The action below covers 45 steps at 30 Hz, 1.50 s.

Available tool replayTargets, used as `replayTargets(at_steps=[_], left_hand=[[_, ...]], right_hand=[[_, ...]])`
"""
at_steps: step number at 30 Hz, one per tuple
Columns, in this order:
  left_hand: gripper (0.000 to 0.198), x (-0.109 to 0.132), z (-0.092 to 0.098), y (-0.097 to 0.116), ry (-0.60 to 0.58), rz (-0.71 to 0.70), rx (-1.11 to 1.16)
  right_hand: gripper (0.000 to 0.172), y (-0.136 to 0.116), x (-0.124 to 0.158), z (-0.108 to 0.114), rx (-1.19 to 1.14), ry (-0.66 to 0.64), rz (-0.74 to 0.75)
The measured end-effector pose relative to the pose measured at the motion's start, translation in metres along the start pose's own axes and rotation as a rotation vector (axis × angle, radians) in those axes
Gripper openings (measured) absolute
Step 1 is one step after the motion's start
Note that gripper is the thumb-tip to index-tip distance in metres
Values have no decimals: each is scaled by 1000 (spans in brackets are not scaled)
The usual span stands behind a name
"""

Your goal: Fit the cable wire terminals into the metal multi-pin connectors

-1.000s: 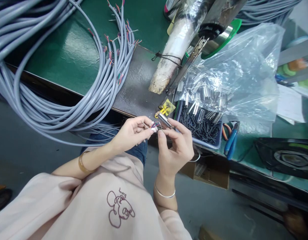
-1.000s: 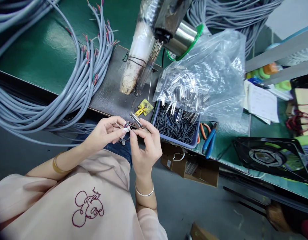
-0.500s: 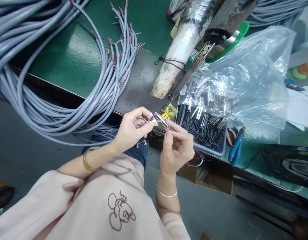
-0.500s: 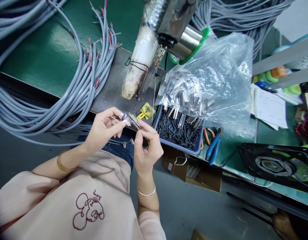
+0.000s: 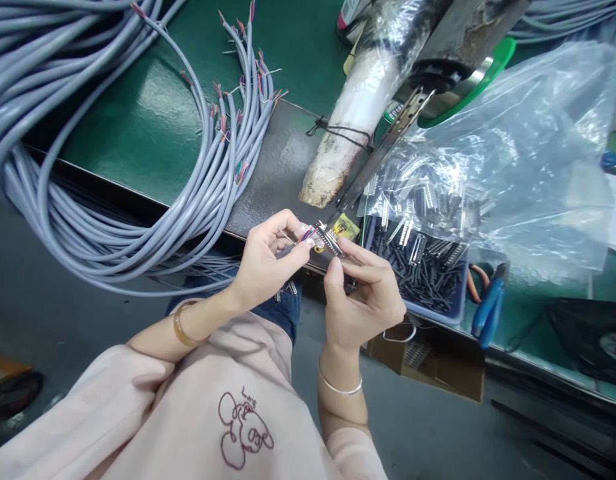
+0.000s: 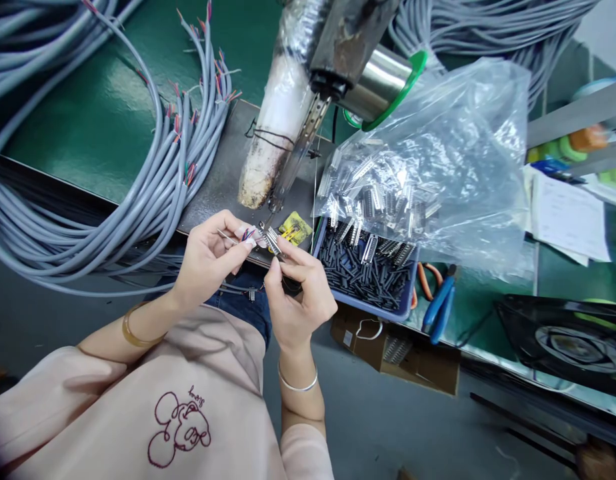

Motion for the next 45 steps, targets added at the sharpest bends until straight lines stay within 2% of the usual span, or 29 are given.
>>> replayTargets(at_steps=[14,18,21,28,36,45], left_hand=[[16,-4,-3,6,-9,-28,-11],[17,-4,-1,4,-9,17,-9],[18,-3,0,3,-3,45,-10],[17,-3,-1,4,-3,-2,9],[15,-3,-2,7,-4,-41,-7],[16,0,3,1,15,63,-56]], right_hand=[[17,-6,-11,1,123,43,146],[18,-5,-9,2,147,37,190],[18,-4,-8,2,158,27,191],[16,-3,-7,1,116,-4,102],[16,-8,-11,0,153,14,133],[16,-5,-2,3,204,2,238]])
Point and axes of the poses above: each hand's wrist, its own x-axis away from the middle knuckle, its own z-axis out of the back of the hand, y = z × x, the point moved 3 cm from there along -x, towards the middle knuckle, and after that the axes turned 12 degrees about x, right-handed, at the moved point
